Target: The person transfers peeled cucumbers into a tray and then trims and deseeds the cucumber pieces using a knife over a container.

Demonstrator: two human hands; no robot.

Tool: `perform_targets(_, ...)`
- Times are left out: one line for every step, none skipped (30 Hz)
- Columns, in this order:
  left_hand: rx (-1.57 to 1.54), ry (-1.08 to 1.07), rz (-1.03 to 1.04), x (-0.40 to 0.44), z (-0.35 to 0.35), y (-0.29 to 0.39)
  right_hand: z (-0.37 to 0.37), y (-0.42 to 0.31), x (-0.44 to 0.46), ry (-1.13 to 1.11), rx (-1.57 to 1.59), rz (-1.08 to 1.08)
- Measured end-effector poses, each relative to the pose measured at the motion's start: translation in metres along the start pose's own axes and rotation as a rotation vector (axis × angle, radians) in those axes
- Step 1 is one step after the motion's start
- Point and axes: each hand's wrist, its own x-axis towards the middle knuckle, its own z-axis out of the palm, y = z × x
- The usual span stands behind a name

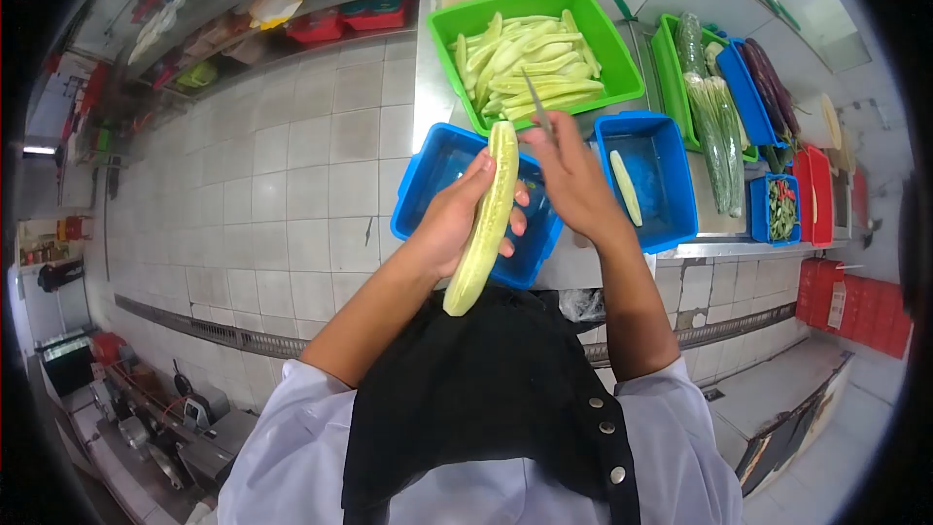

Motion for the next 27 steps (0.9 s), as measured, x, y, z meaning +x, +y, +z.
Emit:
perform_targets(0.008, 0.025, 0.000, 0.000, -0.002, 0.002, -0.001, 0.001, -0.001, 0.206, -0.235, -0.213)
perform_targets(0.001, 0.019, -0.008, 0.000, -0.008, 0.002, -0.011, -0.003, -0.010, 0.143, -0.218, -0.124)
perform_targets(-0.091, -0.021, -0.045, -0.001, -0.018, 0.002, -0.018, -0.018, -0.016, 0.142, -0.225, -0.113)
perform_targets(-0.187, -0.056, -0.085, -0.003, -0.026, 0.000, -0.025, -0.030, -0.023, 0.029, -0.322, -0.036)
perform_targets(-0.202, -0.054, -0.099, -0.006, -0.028, 0.000, -0.027, -0.034, -0.029, -0.087, -0.416, 0.047)
perform_targets(-0.208, -0.043, -0.130, -0.009, -0.029, 0.001, -0.025, -0.030, -0.033, -0.026, -0.569, -0.087)
perform_targets(-0.217, -0.031, -0.165, -0.012, -0.031, 0.000, -0.024, -0.030, -0.038, -0.035, -0.572, -0.061)
perform_targets(-0.203, -0.097, -0.183, -0.011, -0.041, -0.003, -0.024, -0.032, -0.040, -0.062, -0.668, -0.070)
perform_targets(-0.219, -0.094, -0.197, -0.013, -0.038, -0.004, -0.023, -0.033, -0.041, -0.091, -0.763, -0.088)
perform_targets(-0.072, -0.024, -0.204, -0.018, -0.030, 0.001, -0.021, -0.029, -0.043, -0.074, -0.812, -0.106)
perform_targets(0.078, 0.045, -0.208, -0.022, -0.025, 0.006, -0.020, -0.027, -0.043, -0.086, -0.812, -0.095)
perform_targets(0.102, 0.030, -0.211, -0.025, -0.024, 0.009, -0.019, -0.026, -0.043, -0.101, -0.838, -0.090)
perform_targets(0.093, 0.034, -0.211, -0.028, -0.020, 0.009, -0.018, -0.026, -0.043, -0.115, -0.863, -0.089)
perform_targets(0.052, 0.056, -0.214, -0.031, -0.015, 0.009, -0.016, -0.027, -0.044, -0.125, -0.866, -0.091)
perform_targets(0.013, 0.078, -0.214, -0.032, -0.012, 0.009, -0.014, -0.029, -0.045, -0.129, -0.875, -0.086)
perform_targets(-0.001, 0.040, -0.206, -0.032, -0.018, 0.005, -0.013, -0.030, -0.044, -0.133, -0.883, -0.084)
perform_targets(-0.008, 0.047, -0.199, -0.033, -0.018, 0.005, -0.012, -0.030, -0.043, -0.144, -0.884, -0.091)
perform_targets(0.000, 0.032, -0.195, -0.035, -0.018, 0.004, -0.012, -0.030, -0.043, -0.153, -0.910, -0.080)
perform_targets(0.007, 0.017, -0.191, -0.036, -0.017, 0.004, -0.012, -0.029, -0.042, -0.161, -0.938, -0.070)
perform_targets(0.000, 0.024, -0.184, -0.038, -0.016, 0.004, -0.013, -0.029, -0.042, -0.172, -0.939, -0.077)
perform_targets(0.015, 0.029, -0.192, -0.039, -0.015, 0.006, -0.013, -0.030, -0.042, -0.171, -0.948, -0.082)
perform_targets(0.031, 0.034, -0.199, -0.041, -0.015, 0.006, -0.013, -0.030, -0.041, -0.171, -0.957, -0.087)
perform_targets(0.026, 0.041, -0.191, -0.042, -0.017, 0.006, -0.012, -0.032, -0.041, -0.179, -0.957, -0.095)
perform_targets(0.028, 0.028, -0.190, -0.042, -0.018, 0.006, -0.011, -0.035, -0.042, -0.154, -0.912, -0.111)
perform_targets(0.029, 0.016, -0.188, -0.042, -0.019, 0.006, -0.011, -0.037, -0.042, -0.129, -0.867, -0.128)
perform_targets(0.024, 0.022, -0.180, -0.043, -0.019, 0.007, -0.010, -0.039, -0.041, -0.137, -0.867, -0.136)
perform_targets(0.034, 0.030, -0.182, -0.044, -0.019, 0.008, -0.009, -0.041, -0.041, -0.147, -0.878, -0.127)
